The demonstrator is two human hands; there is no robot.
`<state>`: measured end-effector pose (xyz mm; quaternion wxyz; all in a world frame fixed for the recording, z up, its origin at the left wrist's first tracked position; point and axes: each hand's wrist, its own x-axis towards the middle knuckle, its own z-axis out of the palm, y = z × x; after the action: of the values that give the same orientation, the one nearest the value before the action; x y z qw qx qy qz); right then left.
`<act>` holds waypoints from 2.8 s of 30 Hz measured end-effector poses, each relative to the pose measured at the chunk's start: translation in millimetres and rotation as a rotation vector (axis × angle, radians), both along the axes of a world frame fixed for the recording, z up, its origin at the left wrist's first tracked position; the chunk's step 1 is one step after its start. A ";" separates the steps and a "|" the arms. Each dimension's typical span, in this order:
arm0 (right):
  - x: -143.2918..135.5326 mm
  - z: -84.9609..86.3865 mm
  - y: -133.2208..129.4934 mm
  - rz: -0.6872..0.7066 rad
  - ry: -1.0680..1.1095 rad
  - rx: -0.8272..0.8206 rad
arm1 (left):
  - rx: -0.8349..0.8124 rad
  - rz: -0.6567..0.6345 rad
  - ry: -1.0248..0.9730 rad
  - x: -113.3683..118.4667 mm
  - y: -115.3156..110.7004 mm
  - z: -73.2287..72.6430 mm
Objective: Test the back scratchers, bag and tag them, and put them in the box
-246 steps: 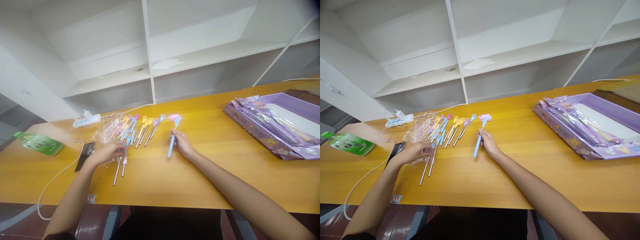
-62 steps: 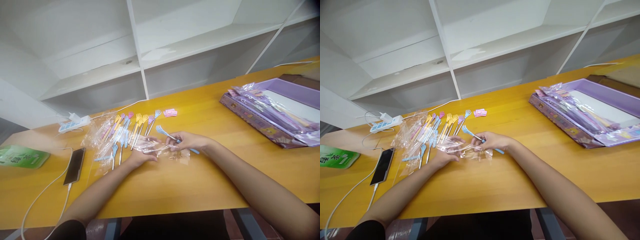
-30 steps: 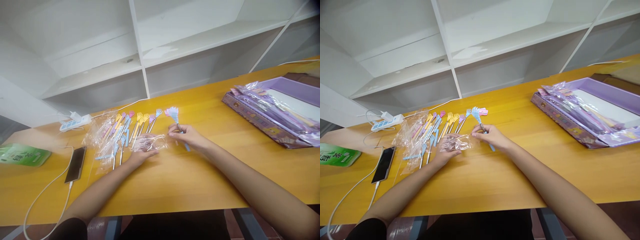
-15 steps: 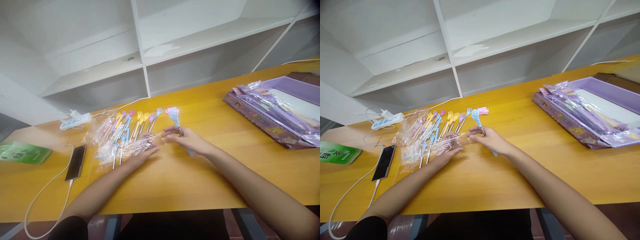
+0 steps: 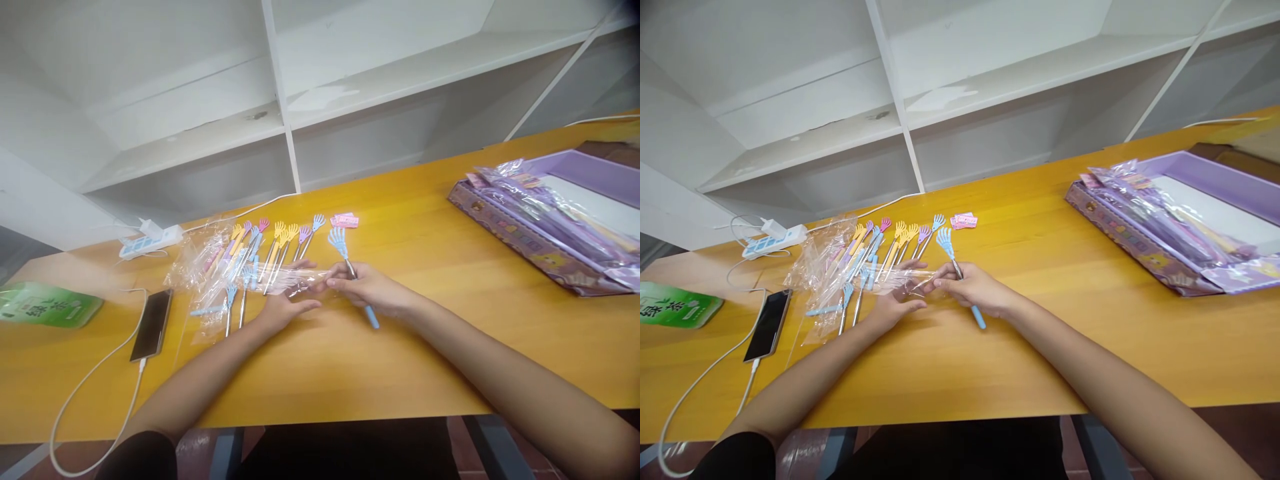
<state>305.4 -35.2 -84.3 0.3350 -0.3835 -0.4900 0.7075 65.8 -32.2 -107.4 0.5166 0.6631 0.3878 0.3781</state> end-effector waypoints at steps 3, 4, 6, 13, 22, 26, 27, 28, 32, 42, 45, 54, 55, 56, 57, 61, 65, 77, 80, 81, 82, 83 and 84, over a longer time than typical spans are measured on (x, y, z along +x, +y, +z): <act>7.8 2.2 5.7 -0.065 -0.045 0.013 | -0.045 0.084 -0.150 -1.2 8.0 -0.7; 11.9 2.8 8.5 -0.080 -0.051 0.016 | -0.050 0.106 -0.176 -1.9 10.5 -0.2; 20.8 2.8 14.1 -0.100 -0.059 0.005 | -0.033 0.147 -0.185 -4.1 14.7 0.9; 36.0 -0.4 23.4 -0.093 -0.073 -0.048 | 0.108 0.141 -0.077 -10.9 16.8 -3.0; 34.8 2.0 21.8 -0.018 0.012 -0.074 | 0.141 0.081 -0.079 -7.3 14.9 -2.6; 35.2 2.9 22.9 -0.041 -0.016 -0.120 | 0.098 0.157 -0.063 -7.1 14.1 1.3; 36.1 3.2 23.9 -0.074 -0.020 -0.131 | 0.079 0.165 -0.080 -6.8 14.0 2.4; 37.6 3.5 25.3 -0.124 -0.018 -0.141 | 0.056 0.170 -0.105 -6.3 14.2 3.2; 47.7 4.7 30.4 -0.316 0.018 -0.128 | 0.014 0.215 -0.218 -3.5 17.2 2.4; 54.1 8.6 21.2 0.001 -0.309 0.325 | 0.067 0.300 -0.073 0.0 15.7 3.5; 51.4 -1.6 24.5 0.016 -0.505 0.464 | -0.007 0.262 -0.121 0.2 16.4 2.0; 58.7 -13.4 31.2 -0.124 -1.043 0.768 | -0.203 0.211 -0.306 -1.5 18.6 -7.6; 59.6 -11.9 30.9 -0.127 -1.062 0.776 | -0.214 0.205 -0.325 -1.5 19.0 -7.6; 60.5 -10.6 30.5 -0.136 -1.085 0.773 | -0.224 0.206 -0.335 -1.4 19.4 -7.4; 61.4 -9.8 30.3 -0.146 -1.110 0.765 | -0.233 0.210 -0.342 -1.2 20.0 -7.0; 64.5 -12.2 31.1 -0.190 -1.218 0.755 | -0.242 0.235 -0.357 0.6 21.5 -4.3; 66.4 -19.4 34.6 -0.208 -1.236 0.749 | -0.254 0.228 -0.374 2.4 20.5 -0.4; 42.6 -32.7 36.0 -0.229 -0.759 0.800 | -0.300 0.038 -0.476 3.0 17.4 0.6; 37.5 -31.4 32.6 -0.247 -0.651 0.819 | -0.314 0.045 -0.467 4.3 17.4 2.3; 36.6 -30.7 31.6 -0.258 -0.624 0.822 | -0.322 0.050 -0.466 4.5 17.3 3.2; 36.0 -29.8 30.8 -0.272 -0.603 0.826 | -0.335 0.053 -0.468 4.5 17.2 4.2; 35.6 -29.0 30.0 -0.289 -0.589 0.830 | -0.350 0.055 -0.475 4.2 17.0 5.1; 35.4 -28.0 29.4 -0.307 -0.582 0.838 | -0.369 0.054 -0.485 3.8 17.0 5.9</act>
<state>340.8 -5.8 -112.3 0.4094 -0.4647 -0.7415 0.2581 69.6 -15.2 -101.5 0.6957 0.4380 0.3329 0.4619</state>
